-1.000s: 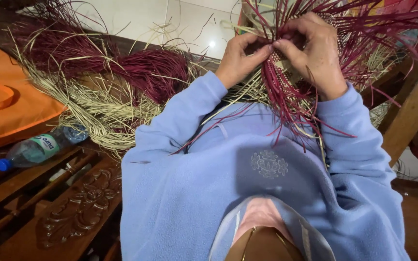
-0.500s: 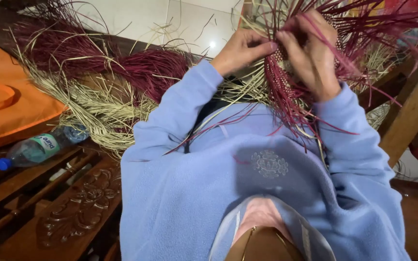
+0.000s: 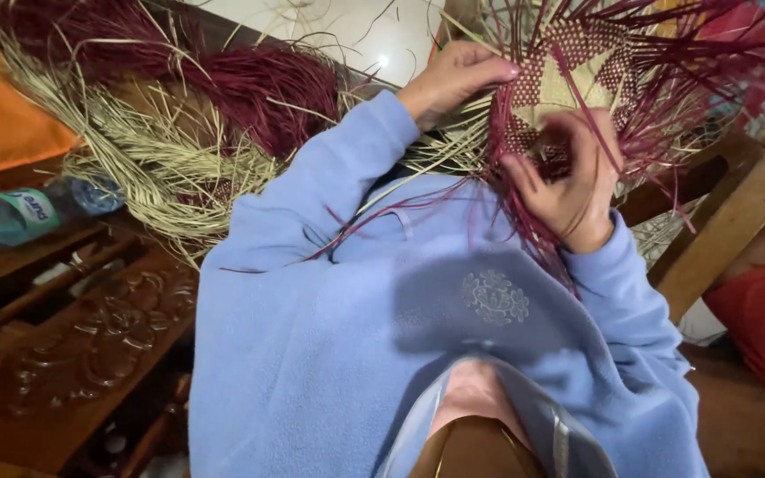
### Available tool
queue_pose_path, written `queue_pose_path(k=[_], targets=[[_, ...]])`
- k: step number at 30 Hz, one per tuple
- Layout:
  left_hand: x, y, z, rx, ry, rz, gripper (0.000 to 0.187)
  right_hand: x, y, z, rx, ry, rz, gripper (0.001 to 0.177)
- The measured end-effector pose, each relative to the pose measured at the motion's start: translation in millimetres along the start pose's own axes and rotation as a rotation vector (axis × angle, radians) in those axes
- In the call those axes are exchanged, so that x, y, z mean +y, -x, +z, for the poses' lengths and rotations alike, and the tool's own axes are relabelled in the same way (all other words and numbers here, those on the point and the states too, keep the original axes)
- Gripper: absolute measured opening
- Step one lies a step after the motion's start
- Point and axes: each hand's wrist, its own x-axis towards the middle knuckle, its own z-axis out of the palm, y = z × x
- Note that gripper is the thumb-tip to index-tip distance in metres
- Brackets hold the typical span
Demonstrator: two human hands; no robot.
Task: Weaving a circular pattern using dried grass or straw fibers to create a basket or mat.
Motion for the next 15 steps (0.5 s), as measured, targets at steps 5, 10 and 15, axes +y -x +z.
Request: queue_pose_path(k=[5, 10, 15], targets=[[-2.9, -3.4, 3.2, 0.012, 0.143, -0.055, 0.021, 8.6, 0.1, 0.1, 0.030, 0.265, -0.088, 0.033], [-2.3, -3.1, 4.7, 0.008, 0.166, -0.086, 0.017, 5.8, -0.4, -2.6, -0.016, 0.296, -0.121, 0.031], [-3.9, -5.2, 5.2, 0.051, 0.116, -0.119, 0.021, 11.9, 0.3, 0.5, -0.012, 0.370, -0.149, 0.032]])
